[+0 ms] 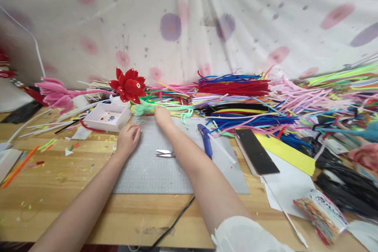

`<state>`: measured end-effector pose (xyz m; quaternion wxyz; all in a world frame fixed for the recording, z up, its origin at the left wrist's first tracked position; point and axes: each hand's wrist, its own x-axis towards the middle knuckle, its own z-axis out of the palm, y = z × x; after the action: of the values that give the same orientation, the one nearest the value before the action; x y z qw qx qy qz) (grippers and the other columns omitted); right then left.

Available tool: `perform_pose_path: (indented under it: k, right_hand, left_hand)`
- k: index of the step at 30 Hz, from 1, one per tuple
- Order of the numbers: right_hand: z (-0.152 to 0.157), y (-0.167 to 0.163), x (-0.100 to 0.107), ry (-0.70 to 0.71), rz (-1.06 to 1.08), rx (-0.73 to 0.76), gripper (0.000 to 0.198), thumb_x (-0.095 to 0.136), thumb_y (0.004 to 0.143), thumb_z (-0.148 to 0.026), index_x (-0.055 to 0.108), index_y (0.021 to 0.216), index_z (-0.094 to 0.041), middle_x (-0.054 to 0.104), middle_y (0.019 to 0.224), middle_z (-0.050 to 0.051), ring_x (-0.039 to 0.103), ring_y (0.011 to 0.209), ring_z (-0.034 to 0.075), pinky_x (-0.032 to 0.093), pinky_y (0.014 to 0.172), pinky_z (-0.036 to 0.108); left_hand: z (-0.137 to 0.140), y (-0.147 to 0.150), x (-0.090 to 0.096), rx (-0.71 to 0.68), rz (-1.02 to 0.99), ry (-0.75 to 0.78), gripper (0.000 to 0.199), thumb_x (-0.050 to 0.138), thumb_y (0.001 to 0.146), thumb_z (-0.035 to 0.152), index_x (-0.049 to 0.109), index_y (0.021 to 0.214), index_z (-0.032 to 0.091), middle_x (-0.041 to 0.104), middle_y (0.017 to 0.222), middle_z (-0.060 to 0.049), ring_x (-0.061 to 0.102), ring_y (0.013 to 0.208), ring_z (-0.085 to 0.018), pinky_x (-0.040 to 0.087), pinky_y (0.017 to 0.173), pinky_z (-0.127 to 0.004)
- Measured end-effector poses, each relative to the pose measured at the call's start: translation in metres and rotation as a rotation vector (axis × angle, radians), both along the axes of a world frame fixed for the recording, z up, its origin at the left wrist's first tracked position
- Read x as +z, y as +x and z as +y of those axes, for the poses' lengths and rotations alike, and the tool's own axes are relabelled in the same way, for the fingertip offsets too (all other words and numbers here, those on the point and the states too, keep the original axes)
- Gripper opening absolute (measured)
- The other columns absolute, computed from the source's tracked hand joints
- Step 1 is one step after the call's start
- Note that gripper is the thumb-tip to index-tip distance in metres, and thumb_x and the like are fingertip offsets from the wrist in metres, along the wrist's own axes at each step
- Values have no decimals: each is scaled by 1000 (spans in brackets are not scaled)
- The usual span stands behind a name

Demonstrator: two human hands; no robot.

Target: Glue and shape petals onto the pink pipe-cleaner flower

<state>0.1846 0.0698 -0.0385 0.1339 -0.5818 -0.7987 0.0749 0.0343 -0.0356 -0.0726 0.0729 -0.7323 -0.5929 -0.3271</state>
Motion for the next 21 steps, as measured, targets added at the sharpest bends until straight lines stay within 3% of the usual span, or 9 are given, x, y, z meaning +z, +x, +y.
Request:
perform_pose_path:
  k: [13, 18, 21]
  right_hand:
    - [-8, 12, 10, 22, -80, 59, 30, 34, 87, -13, 58, 105, -18, 57, 107, 9, 57, 94, 19, 43, 74, 29]
    - [-21, 19, 11, 79, -17, 132, 29, 34, 90, -19, 60, 102, -21, 57, 103, 8, 54, 94, 19, 39, 71, 27]
    - [-33, 21, 11, 115, 74, 166, 28, 34, 91, -22, 59, 103, -20, 57, 103, 7, 53, 93, 18, 39, 71, 27]
  left_hand:
    - [-2, 1, 2, -12, 67, 85, 21, 44, 84, 25, 62, 80, 16, 65, 85, -8, 57, 85, -21, 40, 82, -35]
    - [-3, -2, 5, -14, -61, 176, 18, 46, 83, 26, 59, 74, 18, 63, 82, -8, 57, 83, -19, 39, 82, -34]
    - [-7, -5, 14, 83, -195, 312, 14, 50, 80, 29, 55, 74, 18, 59, 85, -9, 55, 87, -21, 38, 84, -37]
